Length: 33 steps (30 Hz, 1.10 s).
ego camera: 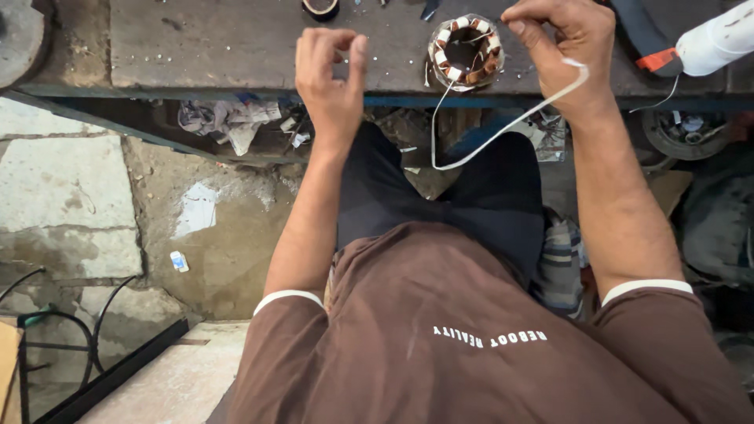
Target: The person winds a white insulated wire around the slots of a motor stator. They repeatedly pull the wire through the slots and wrap it around the copper coils, gradually building up the winding layer by layer.
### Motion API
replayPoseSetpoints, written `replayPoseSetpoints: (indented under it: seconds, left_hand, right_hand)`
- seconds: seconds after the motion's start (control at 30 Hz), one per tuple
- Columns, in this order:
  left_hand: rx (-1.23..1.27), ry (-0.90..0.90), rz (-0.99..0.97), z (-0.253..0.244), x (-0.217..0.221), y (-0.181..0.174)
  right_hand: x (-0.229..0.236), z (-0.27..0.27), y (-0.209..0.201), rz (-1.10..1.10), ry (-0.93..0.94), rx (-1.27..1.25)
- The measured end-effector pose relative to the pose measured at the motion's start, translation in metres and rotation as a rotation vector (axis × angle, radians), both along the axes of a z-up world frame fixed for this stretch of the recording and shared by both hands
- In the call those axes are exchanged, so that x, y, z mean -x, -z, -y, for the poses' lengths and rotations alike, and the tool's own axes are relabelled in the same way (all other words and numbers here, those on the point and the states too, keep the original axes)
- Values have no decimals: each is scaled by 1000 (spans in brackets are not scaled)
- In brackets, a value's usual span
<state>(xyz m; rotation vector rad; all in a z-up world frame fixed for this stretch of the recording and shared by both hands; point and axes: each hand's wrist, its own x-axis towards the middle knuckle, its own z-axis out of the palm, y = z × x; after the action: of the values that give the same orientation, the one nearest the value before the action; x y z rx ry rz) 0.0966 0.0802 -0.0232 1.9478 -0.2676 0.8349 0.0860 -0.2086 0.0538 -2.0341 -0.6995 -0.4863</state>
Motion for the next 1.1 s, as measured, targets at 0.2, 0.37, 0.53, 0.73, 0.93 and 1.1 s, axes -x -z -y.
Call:
replayPoseSetpoints:
  seconds: [0.2, 0.37, 0.53, 0.73, 0.93, 1.1]
  left_hand:
    - [-252, -247, 136, 10, -11, 19]
    - [-262, -291, 169, 10, -14, 24]
    - [-272, -299, 170, 10, -16, 28]
    - [-279, -298, 185, 11, -17, 29]
    - [-289, -302, 153, 11, -15, 30]
    - [-285, -298, 155, 12, -15, 30]
  right_hand:
    - [-7, 7, 8, 3, -38, 33]
    - [-14, 15, 12, -72, -136, 16]
    - [-19, 21, 12, -26, -142, 22]
    - [-13, 16, 5, -61, -155, 56]
    - [-8, 17, 5, -149, -120, 57]
    - [-23, 3, 24, -315, -207, -18]
